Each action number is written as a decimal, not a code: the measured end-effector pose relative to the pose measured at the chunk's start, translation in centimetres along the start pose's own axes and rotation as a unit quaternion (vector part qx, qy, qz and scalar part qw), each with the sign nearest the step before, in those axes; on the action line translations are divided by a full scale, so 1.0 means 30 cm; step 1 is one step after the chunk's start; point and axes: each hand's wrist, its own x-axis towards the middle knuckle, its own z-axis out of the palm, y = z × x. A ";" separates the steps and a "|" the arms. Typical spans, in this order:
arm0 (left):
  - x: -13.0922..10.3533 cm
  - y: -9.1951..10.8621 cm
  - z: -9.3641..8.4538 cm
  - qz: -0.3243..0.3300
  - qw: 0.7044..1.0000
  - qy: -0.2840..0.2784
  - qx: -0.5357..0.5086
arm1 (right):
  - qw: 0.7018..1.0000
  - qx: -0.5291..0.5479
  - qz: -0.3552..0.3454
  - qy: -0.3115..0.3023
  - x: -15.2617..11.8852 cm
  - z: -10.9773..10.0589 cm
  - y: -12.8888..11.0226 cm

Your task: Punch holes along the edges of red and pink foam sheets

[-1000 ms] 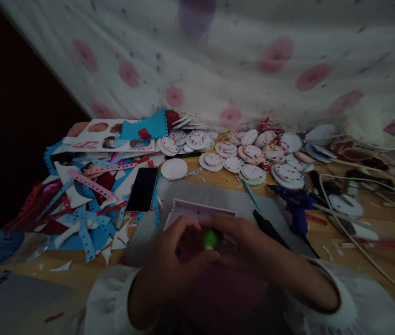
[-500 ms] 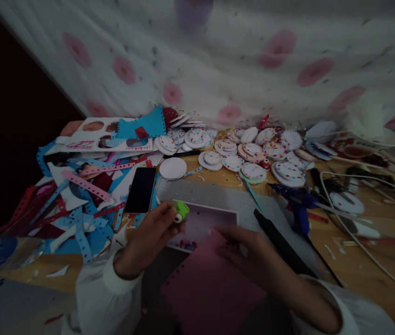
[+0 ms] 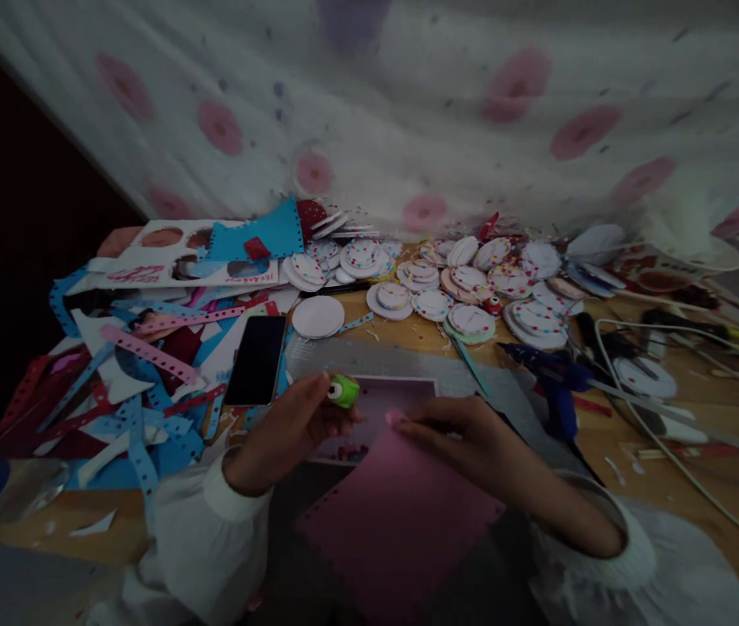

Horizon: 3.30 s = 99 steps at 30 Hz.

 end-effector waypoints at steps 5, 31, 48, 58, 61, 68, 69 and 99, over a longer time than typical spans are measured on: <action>0.013 0.036 0.020 -0.020 0.998 -0.043 0.044 | 0.999 0.040 -0.002 -0.028 0.027 -0.037 -0.036; 0.154 0.207 0.068 -0.169 0.912 -0.259 0.270 | 0.999 -0.007 0.034 -0.036 0.036 -0.087 -0.045; 0.102 0.219 0.090 -0.014 0.801 -0.256 0.540 | 0.997 -0.078 -0.007 0.010 0.040 -0.075 -0.047; 0.102 0.191 0.100 -0.027 0.828 -0.236 0.508 | 0.997 -0.073 -0.006 0.016 0.045 -0.071 -0.036; 0.100 0.185 0.107 -0.039 0.842 -0.213 0.494 | 0.997 -0.081 0.003 0.013 0.047 -0.072 -0.037; 0.099 0.188 0.112 -0.085 0.875 -0.203 0.431 | 0.997 -0.083 0.008 -0.006 0.037 -0.100 -0.043; 0.098 0.189 0.111 -0.091 0.880 -0.198 0.422 | 0.995 -0.095 0.009 -0.010 0.033 -0.106 -0.043; 0.108 0.205 0.126 -0.077 0.869 -0.206 0.443 | 0.991 -0.132 -0.002 -0.028 0.025 -0.095 -0.022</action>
